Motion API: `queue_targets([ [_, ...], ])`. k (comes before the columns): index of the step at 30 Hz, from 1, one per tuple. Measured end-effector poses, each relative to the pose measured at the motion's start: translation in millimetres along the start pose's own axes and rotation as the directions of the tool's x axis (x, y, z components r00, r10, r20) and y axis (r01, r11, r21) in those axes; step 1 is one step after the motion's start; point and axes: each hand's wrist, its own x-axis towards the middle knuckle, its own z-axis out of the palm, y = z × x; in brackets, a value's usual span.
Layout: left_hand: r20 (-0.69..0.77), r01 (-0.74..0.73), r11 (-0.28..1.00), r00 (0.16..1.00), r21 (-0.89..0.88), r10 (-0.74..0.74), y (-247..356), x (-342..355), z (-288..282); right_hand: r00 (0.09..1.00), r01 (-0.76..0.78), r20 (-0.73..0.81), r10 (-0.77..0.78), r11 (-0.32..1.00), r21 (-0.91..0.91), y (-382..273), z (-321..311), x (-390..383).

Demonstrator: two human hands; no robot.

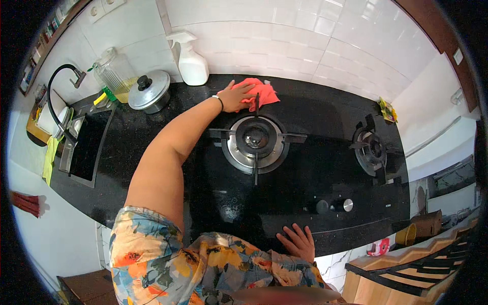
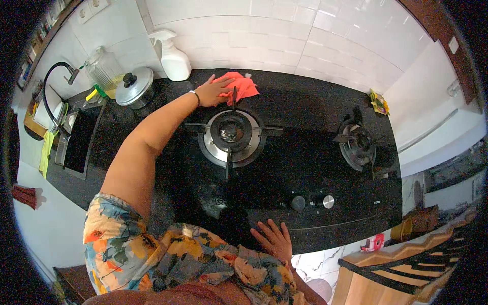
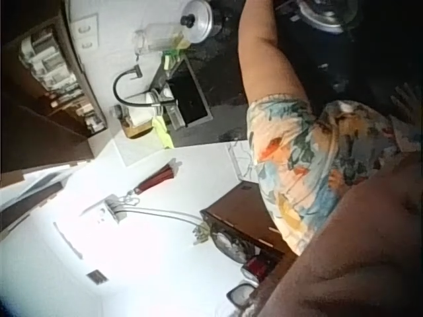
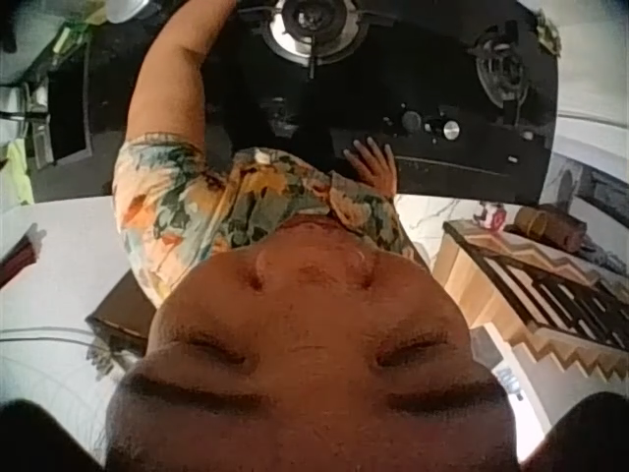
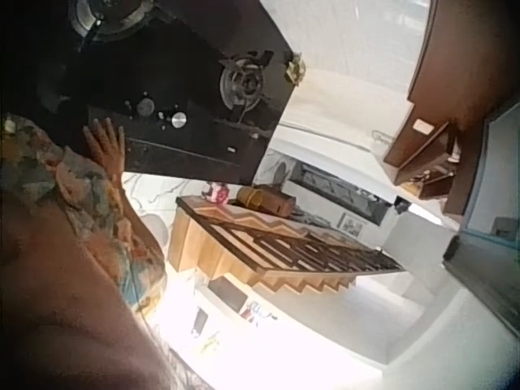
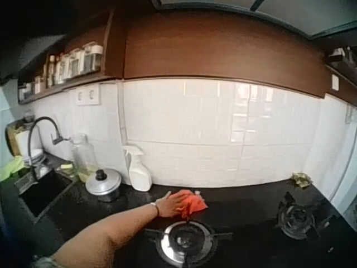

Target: Wiping kitchen counters, stovetop surface, and lower cabinet doors with a pink cloth.

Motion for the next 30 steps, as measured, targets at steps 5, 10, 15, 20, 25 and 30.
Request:
queue_targets([
  [5,0.074,-0.064,0.995,0.995,0.071,0.059,4,-13,2,0.999,-0.042,0.031,0.042,0.999,-0.006,-1,-1,-4],
  [10,-0.094,0.010,0.912,0.994,-0.411,-0.054,-2,-27,12,0.999,-0.031,0.042,0.032,0.999,-0.007,-4,-6,4],
  [15,-0.090,-0.090,0.990,0.991,0.111,0.100,2,-23,11,1.000,-0.005,0.001,0.005,1.000,-0.019,-2,-2,2],
  [20,-0.209,-0.017,0.915,0.975,-0.404,-0.074,-13,-83,19,0.999,-0.001,-0.032,0.000,1.000,-0.030,1,2,-2],
  [25,-0.217,0.131,0.909,0.949,-0.397,-0.231,-10,-120,28,0.999,-0.025,-0.035,0.025,1.000,0.000,-2,1,3],
  [30,-0.042,0.144,0.982,0.988,-0.124,-0.150,0,-65,2,1.000,0.006,-0.028,-0.008,0.997,-0.072,0,-1,0],
])
